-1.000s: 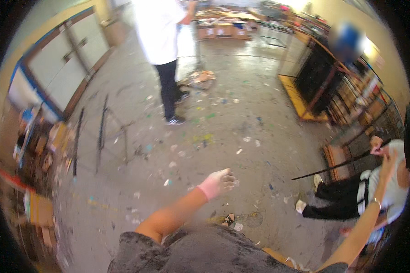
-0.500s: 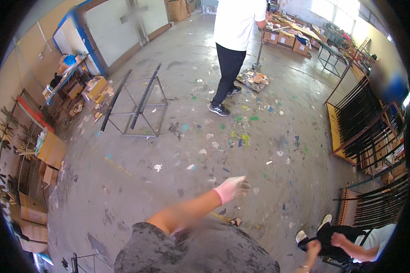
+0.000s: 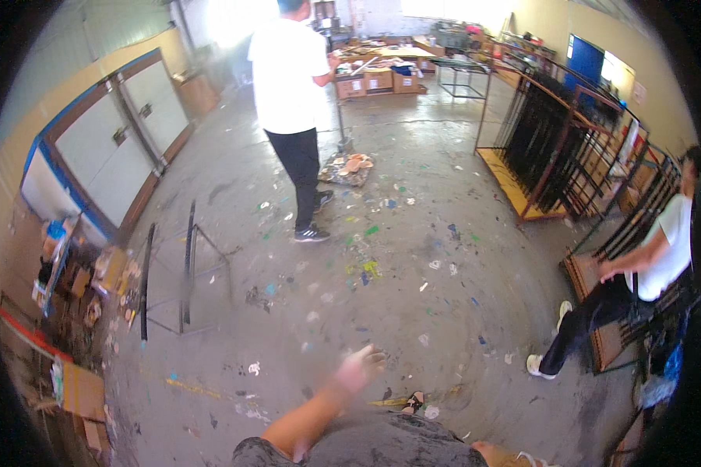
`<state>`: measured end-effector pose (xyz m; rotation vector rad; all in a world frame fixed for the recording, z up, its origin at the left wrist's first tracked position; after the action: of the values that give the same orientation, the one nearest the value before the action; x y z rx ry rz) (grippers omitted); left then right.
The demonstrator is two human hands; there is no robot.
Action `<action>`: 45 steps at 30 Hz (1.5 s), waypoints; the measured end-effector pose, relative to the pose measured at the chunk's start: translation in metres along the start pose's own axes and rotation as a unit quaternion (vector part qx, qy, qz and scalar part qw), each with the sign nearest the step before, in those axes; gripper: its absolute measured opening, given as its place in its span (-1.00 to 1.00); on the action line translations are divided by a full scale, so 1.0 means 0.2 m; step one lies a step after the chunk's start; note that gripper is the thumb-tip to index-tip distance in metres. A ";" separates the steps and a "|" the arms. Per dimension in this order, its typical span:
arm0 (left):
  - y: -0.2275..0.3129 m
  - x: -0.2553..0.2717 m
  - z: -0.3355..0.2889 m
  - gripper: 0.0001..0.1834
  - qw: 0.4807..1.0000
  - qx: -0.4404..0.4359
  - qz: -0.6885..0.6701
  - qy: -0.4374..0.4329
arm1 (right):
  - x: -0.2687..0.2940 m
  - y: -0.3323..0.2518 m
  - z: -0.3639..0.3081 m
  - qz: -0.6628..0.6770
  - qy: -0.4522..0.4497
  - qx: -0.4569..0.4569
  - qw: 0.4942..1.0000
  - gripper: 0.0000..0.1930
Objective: The person wraps white tape around the handles of several long metal poles by hand, receiving each pole from another person and handing it back after applying the tape.
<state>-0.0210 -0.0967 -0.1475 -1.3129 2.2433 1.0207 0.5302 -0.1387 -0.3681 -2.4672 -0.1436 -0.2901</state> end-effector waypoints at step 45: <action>0.09 -0.06 -0.03 -0.52 0.853 -0.185 0.475 -0.113 | -0.36 0.06 0.07 -0.038 -0.036 -0.007 0.999 -0.92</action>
<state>-0.0294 -0.0886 -0.1281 -0.0351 2.5720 1.8696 0.4658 -0.1418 -0.4035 -2.4913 -0.2662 -0.2350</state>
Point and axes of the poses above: each hand's wrist, its own z-axis towards the middle knuckle, its own x-axis out of the back of the hand, y = z × x, the point moved 6 cm from there along z, towards the middle knuckle, and after that the axes turned 1 degree about -z, right-handed, at the moved point
